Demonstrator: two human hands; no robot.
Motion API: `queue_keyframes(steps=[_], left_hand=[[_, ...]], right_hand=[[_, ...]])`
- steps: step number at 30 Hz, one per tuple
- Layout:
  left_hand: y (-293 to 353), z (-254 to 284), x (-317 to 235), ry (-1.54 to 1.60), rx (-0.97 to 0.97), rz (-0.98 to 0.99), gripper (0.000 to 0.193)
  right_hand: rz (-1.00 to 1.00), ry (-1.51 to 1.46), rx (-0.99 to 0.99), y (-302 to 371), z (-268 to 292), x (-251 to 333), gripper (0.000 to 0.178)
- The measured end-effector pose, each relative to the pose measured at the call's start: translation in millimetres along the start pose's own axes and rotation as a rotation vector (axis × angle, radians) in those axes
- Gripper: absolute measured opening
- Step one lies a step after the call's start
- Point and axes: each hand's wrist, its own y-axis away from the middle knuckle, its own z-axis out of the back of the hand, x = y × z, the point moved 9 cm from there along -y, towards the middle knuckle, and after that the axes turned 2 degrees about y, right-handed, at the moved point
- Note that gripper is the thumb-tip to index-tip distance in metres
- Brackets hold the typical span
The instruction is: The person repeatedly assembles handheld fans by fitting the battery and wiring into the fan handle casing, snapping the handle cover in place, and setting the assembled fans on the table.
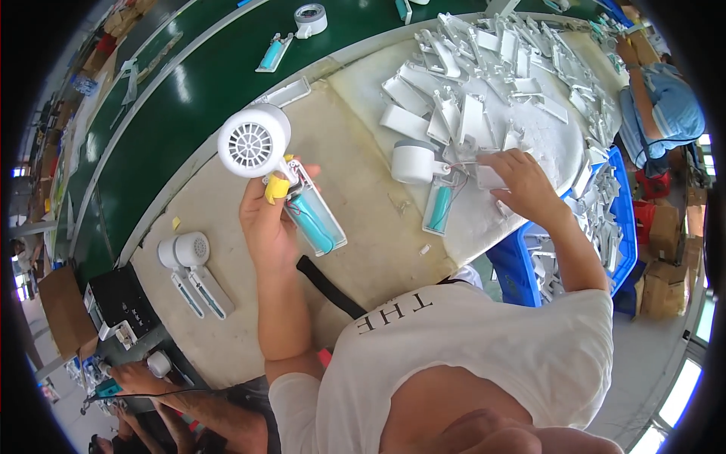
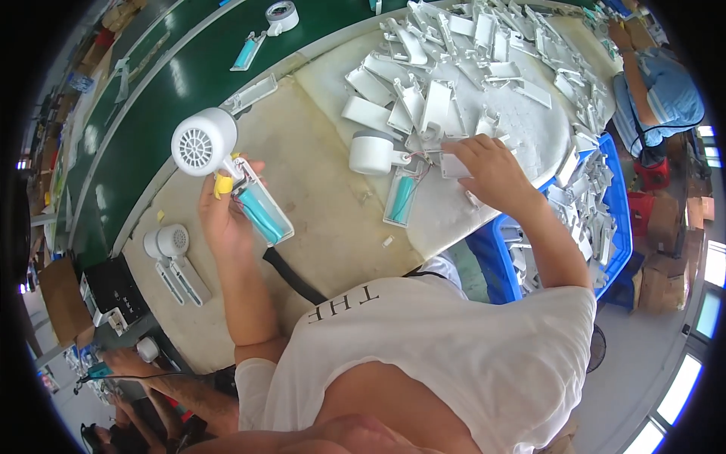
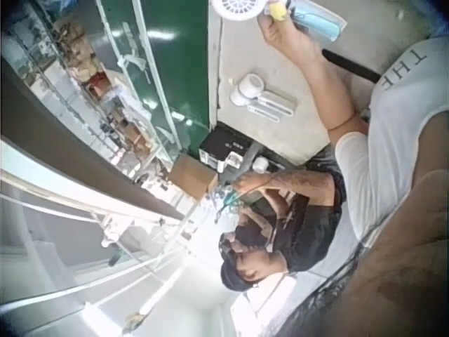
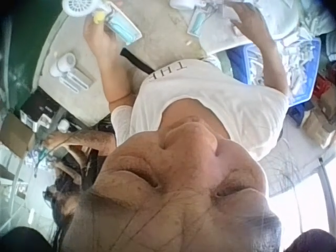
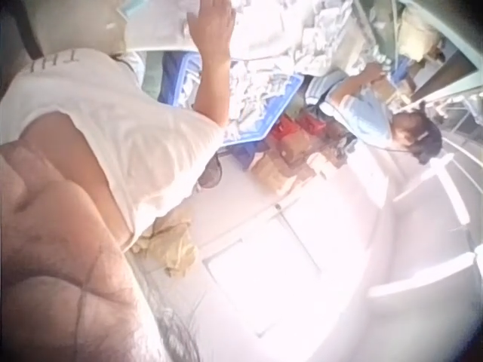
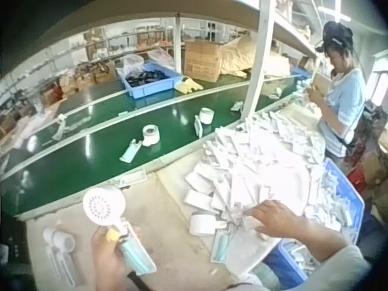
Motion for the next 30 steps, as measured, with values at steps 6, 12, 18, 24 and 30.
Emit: queue_keyframes(steps=[6, 12, 18, 24, 30], left_hand=[[-10.1, 20.3, -13.5, 0.137, -0.012, -0.13, 0.034], [-6.7, 45.9, -31.2, 0.22, -0.091, -0.24, 0.037], [0.6, 53.3, -19.8, 0.314, -0.073, -0.146, 0.042], [-6.3, 51.7, -4.2, 0.408, -0.111, -0.065, 0.042], [1.6, 56.6, -22.1, 0.326, -0.246, -0.288, 0.032]], right_hand=[[-0.035, -0.929, -0.33, -28.9, 36.1, 6.1, 0.073], [0.145, -1.284, -0.082, -92.7, -27.4, 118.5, 0.039], [0.494, -0.29, -0.156, -102.3, -9.9, 166.0, 0.031], [0.535, -0.309, 0.077, -102.0, -47.8, 174.3, 0.048], [0.465, -0.638, -0.317, -123.8, 60.1, 190.2, 0.064]])
